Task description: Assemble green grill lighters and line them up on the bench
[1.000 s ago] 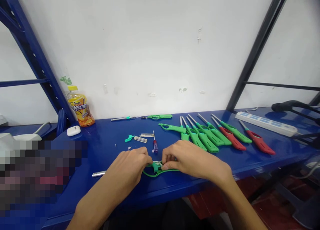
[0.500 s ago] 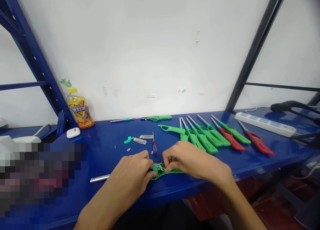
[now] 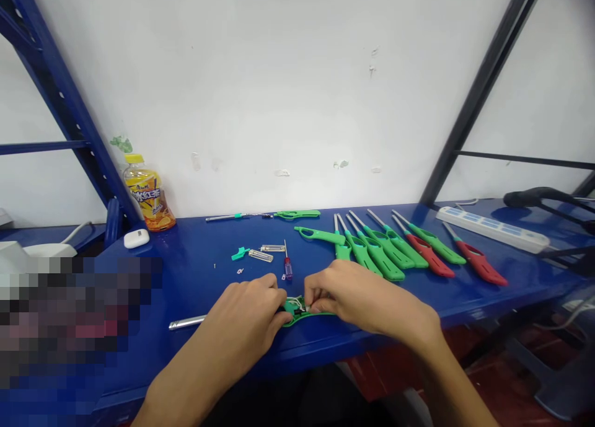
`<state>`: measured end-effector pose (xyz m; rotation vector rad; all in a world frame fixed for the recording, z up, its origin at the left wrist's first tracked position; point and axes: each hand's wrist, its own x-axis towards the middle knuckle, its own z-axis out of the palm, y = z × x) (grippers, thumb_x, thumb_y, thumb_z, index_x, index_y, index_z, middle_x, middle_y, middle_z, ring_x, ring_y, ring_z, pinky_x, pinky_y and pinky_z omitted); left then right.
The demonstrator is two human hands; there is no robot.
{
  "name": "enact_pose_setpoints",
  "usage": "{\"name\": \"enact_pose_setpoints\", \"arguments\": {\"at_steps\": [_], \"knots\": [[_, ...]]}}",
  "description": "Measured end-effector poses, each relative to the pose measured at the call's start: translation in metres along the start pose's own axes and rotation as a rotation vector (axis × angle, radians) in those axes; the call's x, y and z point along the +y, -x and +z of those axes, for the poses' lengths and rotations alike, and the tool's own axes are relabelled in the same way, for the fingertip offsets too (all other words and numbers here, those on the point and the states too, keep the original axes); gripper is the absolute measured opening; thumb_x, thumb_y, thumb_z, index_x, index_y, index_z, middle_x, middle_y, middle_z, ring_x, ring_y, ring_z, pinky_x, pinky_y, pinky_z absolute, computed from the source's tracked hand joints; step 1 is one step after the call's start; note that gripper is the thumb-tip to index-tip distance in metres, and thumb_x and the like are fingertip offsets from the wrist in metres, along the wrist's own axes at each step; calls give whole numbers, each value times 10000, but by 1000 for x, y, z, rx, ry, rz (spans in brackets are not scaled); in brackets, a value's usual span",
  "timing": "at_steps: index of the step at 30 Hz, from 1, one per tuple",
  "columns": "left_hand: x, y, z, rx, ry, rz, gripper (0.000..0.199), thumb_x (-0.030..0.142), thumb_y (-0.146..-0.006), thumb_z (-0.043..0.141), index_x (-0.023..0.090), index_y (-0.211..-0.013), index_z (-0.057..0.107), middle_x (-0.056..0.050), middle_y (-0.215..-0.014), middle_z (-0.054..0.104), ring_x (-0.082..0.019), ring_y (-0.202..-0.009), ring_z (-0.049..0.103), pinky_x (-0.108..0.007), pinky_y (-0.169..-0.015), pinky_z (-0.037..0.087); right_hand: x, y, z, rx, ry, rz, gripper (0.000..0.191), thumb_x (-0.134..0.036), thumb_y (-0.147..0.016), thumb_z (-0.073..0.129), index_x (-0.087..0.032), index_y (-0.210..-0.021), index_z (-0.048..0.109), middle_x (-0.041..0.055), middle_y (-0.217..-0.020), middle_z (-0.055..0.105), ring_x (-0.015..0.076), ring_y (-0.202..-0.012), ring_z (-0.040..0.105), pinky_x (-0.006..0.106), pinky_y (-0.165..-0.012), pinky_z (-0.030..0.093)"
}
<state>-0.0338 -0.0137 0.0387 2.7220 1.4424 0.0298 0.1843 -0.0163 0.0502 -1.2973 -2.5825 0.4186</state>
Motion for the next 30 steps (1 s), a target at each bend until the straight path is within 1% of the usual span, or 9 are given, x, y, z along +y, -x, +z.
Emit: {"name": "enact_pose_setpoints", "arguments": {"at_steps": [2, 5, 11, 15, 19, 23, 30], "knots": [[-1, 0, 1, 7, 19, 10, 165, 302, -1010, 617, 218, -942, 742, -37, -976, 693, -265, -866, 713, -348, -673, 438, 2, -2, 1, 0, -13, -3, 156, -85, -907, 668, -216, -875, 745, -31, -826, 787, 144, -747, 686, 242, -624, 354], [-1, -1, 1, 6, 28, 10, 156, 297, -1007, 622, 217, -932, 732, -36, -971, 690, -264, -874, 711, -348, -684, 440, 6, -6, 2, 1, -51, -3, 136, -103, -910, 688, -216, -855, 741, -30, -814, 796, 152, -775, 713, 232, -648, 380], [-2, 0, 1, -16, 24, 2, 150, 293, -1010, 609, 228, -962, 735, -37, -990, 701, -280, -909, 719, -358, -700, 445, 6, -8, -3, -28, -107, -18, 140, -106, -896, 728, -204, -805, 771, -43, -716, 762, 119, -645, 661, 230, -617, 387], [-3, 0, 2, -10, 29, 9, 155, 286, -1010, 604, 227, -950, 733, -35, -980, 700, -280, -899, 718, -360, -698, 440, 7, -7, -4, -42, -149, -36, 184, -86, -910, 693, -214, -844, 807, -33, -781, 786, 124, -710, 691, 229, -661, 424], [-4, 0, 2, -5, 48, 8, 138, 293, -1003, 624, 232, -942, 732, -26, -963, 697, -270, -895, 714, -355, -704, 433, 9, -6, -6, -64, -138, -40, 186, -89, -913, 684, -209, -864, 817, -28, -779, 784, 129, -699, 685, 239, -659, 429], [-4, 0, 2, -6, 46, -8, 136, 296, -1002, 630, 236, -933, 731, -21, -952, 692, -262, -885, 709, -351, -695, 419, 11, -6, -6, -75, -168, -19, 193, -92, -919, 667, -209, -871, 813, -20, -825, 800, 139, -733, 704, 245, -694, 458], [-1, 1, -1, -20, 33, -7, 150, 277, -1012, 608, 228, -941, 730, -30, -961, 694, -257, -878, 706, -342, -689, 409, 14, -6, -5, -79, -201, -3, 187, -90, -911, 667, -216, -880, 802, -18, -839, 797, 146, -744, 704, 244, -672, 466]]}}
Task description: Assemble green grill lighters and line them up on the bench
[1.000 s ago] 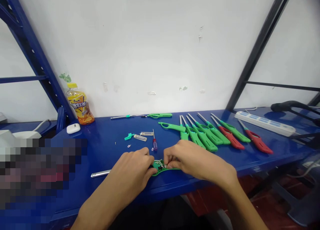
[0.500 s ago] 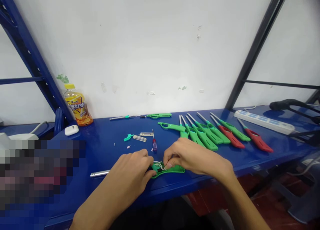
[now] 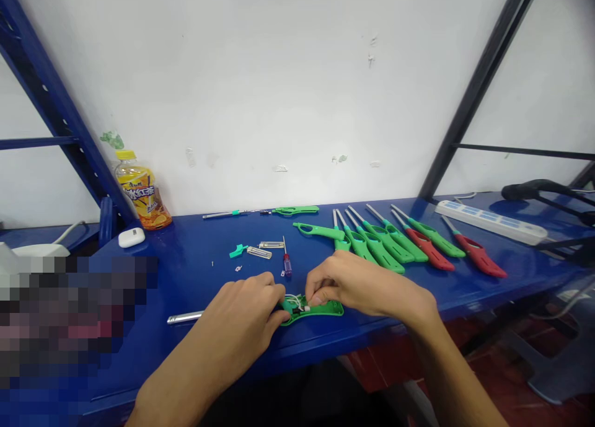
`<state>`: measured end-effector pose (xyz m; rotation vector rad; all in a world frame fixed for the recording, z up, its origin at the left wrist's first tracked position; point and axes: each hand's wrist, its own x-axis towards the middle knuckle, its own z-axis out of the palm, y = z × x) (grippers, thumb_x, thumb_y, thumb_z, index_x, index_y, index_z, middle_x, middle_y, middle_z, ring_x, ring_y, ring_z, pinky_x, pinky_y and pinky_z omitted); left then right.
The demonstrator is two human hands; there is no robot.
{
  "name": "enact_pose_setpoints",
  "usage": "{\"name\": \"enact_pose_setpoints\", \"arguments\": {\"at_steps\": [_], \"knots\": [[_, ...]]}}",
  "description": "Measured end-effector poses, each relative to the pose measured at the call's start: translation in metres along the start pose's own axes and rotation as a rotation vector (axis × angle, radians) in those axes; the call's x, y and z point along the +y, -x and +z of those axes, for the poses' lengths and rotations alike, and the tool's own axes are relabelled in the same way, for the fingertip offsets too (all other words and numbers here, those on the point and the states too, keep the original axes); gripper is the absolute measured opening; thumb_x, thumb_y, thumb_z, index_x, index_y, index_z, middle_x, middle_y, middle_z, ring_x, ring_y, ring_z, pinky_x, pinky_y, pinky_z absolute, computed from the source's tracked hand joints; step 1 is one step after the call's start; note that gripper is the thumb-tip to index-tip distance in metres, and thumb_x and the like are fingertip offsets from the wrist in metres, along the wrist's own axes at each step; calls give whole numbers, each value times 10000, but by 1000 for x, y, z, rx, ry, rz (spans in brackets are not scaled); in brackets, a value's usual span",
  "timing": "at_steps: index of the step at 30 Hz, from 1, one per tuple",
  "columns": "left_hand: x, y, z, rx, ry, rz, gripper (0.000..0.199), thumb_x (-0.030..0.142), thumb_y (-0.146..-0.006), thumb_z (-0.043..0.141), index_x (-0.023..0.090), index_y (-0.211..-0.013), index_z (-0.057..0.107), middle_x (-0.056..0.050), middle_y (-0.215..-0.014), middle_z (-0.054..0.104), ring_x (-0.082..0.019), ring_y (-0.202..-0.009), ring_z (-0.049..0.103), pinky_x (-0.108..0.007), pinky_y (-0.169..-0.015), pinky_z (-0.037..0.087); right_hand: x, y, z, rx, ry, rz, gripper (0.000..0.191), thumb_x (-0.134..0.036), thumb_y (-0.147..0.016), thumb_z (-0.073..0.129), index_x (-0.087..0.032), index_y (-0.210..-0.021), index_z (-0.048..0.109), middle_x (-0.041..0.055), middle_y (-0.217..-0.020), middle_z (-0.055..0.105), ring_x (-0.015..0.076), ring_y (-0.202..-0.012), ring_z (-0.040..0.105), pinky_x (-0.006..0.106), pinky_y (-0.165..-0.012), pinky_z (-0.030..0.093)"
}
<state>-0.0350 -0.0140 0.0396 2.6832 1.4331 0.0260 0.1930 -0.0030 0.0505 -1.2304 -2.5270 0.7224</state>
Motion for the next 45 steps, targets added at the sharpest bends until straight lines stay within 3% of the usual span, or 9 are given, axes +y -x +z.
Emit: {"name": "enact_pose_setpoints", "arguments": {"at_steps": [9, 19, 29, 34, 38, 42, 45], "knots": [[1, -1, -1, -1, -8, -5, 143, 272, -1005, 618, 223, -921, 722, -37, -945, 698, -266, -879, 704, -345, -695, 425, -3, -1, 2, 34, 64, -24, 212, -53, -897, 658, -210, -834, 786, -33, -775, 773, 131, -698, 674, 246, -649, 436], [1, 0, 0, 7, -2, -5, 137, 271, -1008, 611, 226, -931, 715, -36, -943, 696, -270, -868, 703, -348, -674, 410, 2, 0, 0, -20, 4, -33, 146, -167, -954, 692, -219, -938, 827, -15, -854, 809, 147, -735, 713, 248, -685, 478], [2, 0, 3, -5, 26, -18, 100, 246, -993, 611, 204, -934, 679, -59, -980, 683, -276, -886, 683, -372, -718, 451, -1, -2, 3, 15, 82, -71, 163, -133, -929, 713, -223, -892, 844, -6, -861, 830, 167, -759, 744, 257, -700, 470], [3, 0, 3, -6, 16, -27, 104, 251, -993, 612, 210, -918, 671, -56, -971, 684, -290, -890, 690, -376, -707, 453, -9, -1, 5, 46, 177, -65, 203, -122, -940, 678, -240, -899, 838, -20, -836, 821, 158, -725, 718, 262, -662, 420], [5, 2, 4, 7, 9, -27, 109, 248, -1006, 596, 214, -933, 670, -57, -968, 685, -299, -891, 697, -386, -713, 464, -18, 12, 15, 103, 347, -11, 259, -228, -1010, 623, -217, -817, 796, 20, -742, 773, 199, -695, 692, 309, -609, 376], [6, 4, 5, 34, -6, -19, 122, 242, -1016, 570, 216, -956, 672, -66, -977, 688, -297, -893, 697, -381, -713, 464, -14, 34, 43, 198, 355, -36, 210, -314, -1043, 587, -239, -1124, 765, 69, -1068, 790, 251, -930, 731, 340, -787, 497], [4, 4, 6, 36, 18, -15, 107, 228, -1000, 583, 223, -953, 678, -55, -967, 693, -280, -884, 693, -373, -720, 459, -9, 45, 68, 321, 340, -34, 310, -311, -1050, 569, -246, -1336, 668, 86, -1300, 728, 280, -1108, 690, 422, -968, 522]]}}
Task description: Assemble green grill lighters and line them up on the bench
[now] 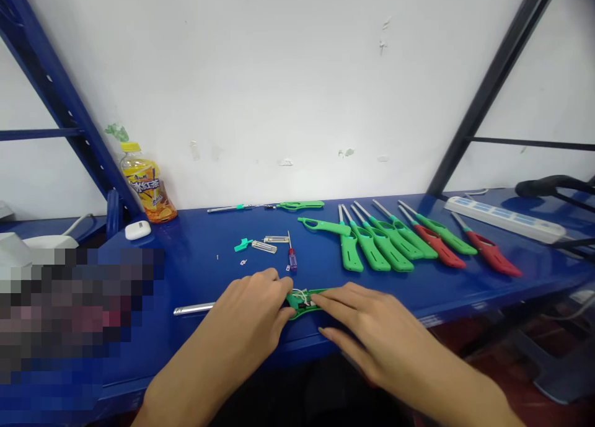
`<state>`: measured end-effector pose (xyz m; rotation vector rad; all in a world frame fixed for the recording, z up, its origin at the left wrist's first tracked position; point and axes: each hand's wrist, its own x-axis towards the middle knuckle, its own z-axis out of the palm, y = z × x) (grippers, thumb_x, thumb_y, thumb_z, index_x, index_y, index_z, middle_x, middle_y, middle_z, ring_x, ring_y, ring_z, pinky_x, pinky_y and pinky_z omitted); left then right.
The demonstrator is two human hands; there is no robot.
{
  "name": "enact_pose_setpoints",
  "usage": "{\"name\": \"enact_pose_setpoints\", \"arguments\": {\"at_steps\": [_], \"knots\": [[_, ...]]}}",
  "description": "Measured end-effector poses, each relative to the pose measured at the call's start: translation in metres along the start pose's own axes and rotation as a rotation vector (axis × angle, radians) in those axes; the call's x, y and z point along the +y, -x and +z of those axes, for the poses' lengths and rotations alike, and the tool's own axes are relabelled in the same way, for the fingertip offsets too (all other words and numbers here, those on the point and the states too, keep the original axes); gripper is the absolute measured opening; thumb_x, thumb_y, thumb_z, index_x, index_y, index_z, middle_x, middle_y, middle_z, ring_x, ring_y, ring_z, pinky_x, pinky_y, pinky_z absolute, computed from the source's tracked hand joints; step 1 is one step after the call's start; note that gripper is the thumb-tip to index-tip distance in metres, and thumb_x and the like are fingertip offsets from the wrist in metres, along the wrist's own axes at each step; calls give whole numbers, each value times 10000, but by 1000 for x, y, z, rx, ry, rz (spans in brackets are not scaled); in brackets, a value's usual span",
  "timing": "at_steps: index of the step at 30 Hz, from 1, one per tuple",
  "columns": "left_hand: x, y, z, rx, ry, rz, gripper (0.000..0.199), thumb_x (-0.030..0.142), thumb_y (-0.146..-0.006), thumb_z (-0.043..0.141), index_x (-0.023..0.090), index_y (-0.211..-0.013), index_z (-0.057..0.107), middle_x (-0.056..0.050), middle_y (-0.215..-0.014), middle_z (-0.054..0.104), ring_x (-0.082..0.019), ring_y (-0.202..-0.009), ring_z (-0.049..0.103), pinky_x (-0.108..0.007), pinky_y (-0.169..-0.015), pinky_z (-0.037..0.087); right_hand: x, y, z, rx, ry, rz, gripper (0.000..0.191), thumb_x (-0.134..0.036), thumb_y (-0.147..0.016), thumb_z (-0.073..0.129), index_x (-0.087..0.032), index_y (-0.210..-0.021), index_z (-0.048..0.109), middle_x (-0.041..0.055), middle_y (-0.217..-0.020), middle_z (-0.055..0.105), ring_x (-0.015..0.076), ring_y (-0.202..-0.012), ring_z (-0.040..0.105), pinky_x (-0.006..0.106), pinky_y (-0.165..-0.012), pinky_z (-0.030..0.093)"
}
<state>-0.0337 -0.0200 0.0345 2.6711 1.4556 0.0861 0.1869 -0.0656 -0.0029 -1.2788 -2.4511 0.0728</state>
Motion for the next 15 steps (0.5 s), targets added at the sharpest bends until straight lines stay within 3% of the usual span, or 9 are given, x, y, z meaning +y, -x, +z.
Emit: {"name": "enact_pose_setpoints", "arguments": {"at_steps": [4, 10, 15], "knots": [[-1, 0, 0, 2, -6, 10, 130, 208, -999, 564, 226, -943, 680, -53, -959, 692, -285, -888, 693, -381, -724, 460, -2, 5, 17, 108, -32, 58, 335, -332, -1070, 535, -236, -1371, 645, 93, -1286, 731, 286, -1111, 670, 491, -1021, 507], [4, 0, 1, 9, -60, 24, 125, 207, -999, 547, 223, -970, 667, -59, -968, 687, -309, -867, 699, -396, -690, 458, 4, -12, 22, 169, -179, 108, 204, -298, -1074, 548, -240, -1106, 741, 39, -1071, 767, 214, -960, 688, 358, -855, 519], [6, 2, 0, 0, -72, 16, 132, 209, -995, 535, 228, -979, 664, -58, -964, 691, -308, -847, 704, -384, -655, 443, 7, -18, 31, 220, -285, 146, 169, -287, -1055, 591, -237, -975, 732, 18, -1002, 758, 196, -915, 679, 321, -825, 494]]}}
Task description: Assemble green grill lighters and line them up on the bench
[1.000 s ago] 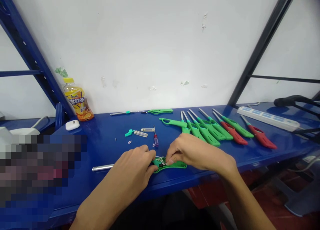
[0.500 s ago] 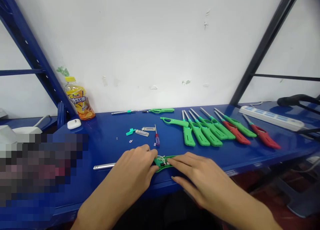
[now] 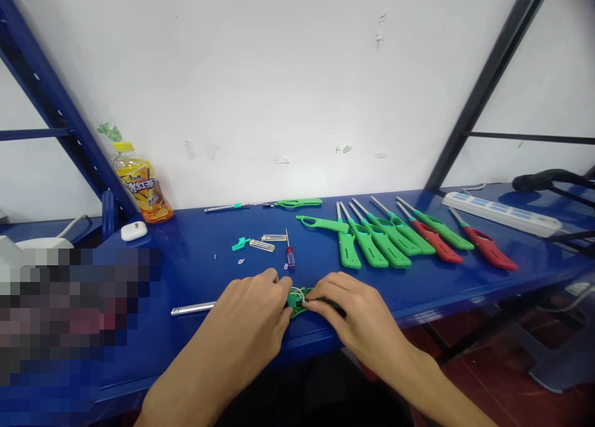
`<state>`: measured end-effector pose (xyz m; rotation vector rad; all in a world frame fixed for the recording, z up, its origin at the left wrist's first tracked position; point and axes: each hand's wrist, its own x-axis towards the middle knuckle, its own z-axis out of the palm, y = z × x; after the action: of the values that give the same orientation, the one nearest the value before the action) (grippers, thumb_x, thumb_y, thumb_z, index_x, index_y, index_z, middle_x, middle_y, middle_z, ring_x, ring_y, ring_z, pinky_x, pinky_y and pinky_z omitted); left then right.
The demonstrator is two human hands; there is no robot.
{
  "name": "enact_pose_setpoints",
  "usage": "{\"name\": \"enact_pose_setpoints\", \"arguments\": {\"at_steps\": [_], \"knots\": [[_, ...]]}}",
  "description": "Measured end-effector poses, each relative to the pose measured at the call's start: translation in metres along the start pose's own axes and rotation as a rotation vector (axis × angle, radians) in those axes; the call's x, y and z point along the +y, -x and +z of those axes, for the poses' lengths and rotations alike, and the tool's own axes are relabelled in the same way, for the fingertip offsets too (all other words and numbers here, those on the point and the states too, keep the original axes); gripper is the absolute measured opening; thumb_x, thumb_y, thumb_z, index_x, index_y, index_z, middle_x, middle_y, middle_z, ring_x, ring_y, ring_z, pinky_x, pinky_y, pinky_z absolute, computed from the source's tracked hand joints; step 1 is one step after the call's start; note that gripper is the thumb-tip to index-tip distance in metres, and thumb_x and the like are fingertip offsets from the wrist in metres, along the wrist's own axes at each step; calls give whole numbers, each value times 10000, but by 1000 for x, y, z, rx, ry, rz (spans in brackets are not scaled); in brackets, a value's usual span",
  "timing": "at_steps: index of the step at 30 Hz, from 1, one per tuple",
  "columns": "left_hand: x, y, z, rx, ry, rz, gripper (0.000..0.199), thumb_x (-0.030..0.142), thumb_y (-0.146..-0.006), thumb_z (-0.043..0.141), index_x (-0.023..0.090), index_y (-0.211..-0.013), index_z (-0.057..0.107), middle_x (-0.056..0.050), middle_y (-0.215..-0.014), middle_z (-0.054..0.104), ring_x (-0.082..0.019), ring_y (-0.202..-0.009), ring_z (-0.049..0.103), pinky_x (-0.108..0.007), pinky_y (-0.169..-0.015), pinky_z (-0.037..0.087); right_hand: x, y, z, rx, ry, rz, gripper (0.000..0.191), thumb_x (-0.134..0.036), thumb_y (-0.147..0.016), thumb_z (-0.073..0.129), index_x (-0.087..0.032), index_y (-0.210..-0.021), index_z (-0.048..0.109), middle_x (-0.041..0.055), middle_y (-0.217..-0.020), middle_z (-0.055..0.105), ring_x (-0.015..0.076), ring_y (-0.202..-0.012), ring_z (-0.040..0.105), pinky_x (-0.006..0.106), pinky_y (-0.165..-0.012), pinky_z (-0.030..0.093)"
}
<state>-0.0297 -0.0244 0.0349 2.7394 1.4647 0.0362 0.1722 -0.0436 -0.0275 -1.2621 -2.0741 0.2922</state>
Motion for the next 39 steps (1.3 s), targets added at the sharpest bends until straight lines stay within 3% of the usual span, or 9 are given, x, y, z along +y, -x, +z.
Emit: {"name": "enact_pose_setpoints", "arguments": {"at_steps": [16, 26, 33, 39], "knots": [[-2, 4, 0, 28, 1, 32, 145, 199, -999, 499, 237, -987, 638, -50, -959, 704, -294, -852, 707, -382, -678, 452, -3, 1, 10, 127, -220, 63, 145, -193, -1017, 640, -242, -887, 682, -36, -881, 709, 146, -808, 665, 278, -733, 455], [1, 0, -1, -4, -43, 25, 187, 172, -1017, 482, 229, -1043, 659, -57, -1004, 697, -313, -875, 719, -419, -686, 504, 4, 4, 12, 176, -99, -77, 128, -209, -1024, 639, -256, -972, 746, -11, -980, 768, 186, -875, 682, 324, -818, 503], [2, -5, -1, -47, -58, 20, 182, 170, -1034, 496, 229, -1034, 668, -49, -1012, 690, -314, -877, 728, -420, -682, 521, 6, 6, 12, 174, -60, -103, 166, -205, -1042, 606, -263, -1013, 760, -15, -1011, 779, 183, -889, 690, 334, -832, 520], [0, -5, 3, -29, -103, 41, 282, 59, -989, 461, 238, -1009, 677, -41, -1013, 675, -297, -830, 731, -394, -641, 506, 6, 7, 11, 162, -34, -109, 194, -212, -1055, 581, -273, -1019, 762, -12, -1010, 776, 189, -881, 683, 351, -828, 525]]}}
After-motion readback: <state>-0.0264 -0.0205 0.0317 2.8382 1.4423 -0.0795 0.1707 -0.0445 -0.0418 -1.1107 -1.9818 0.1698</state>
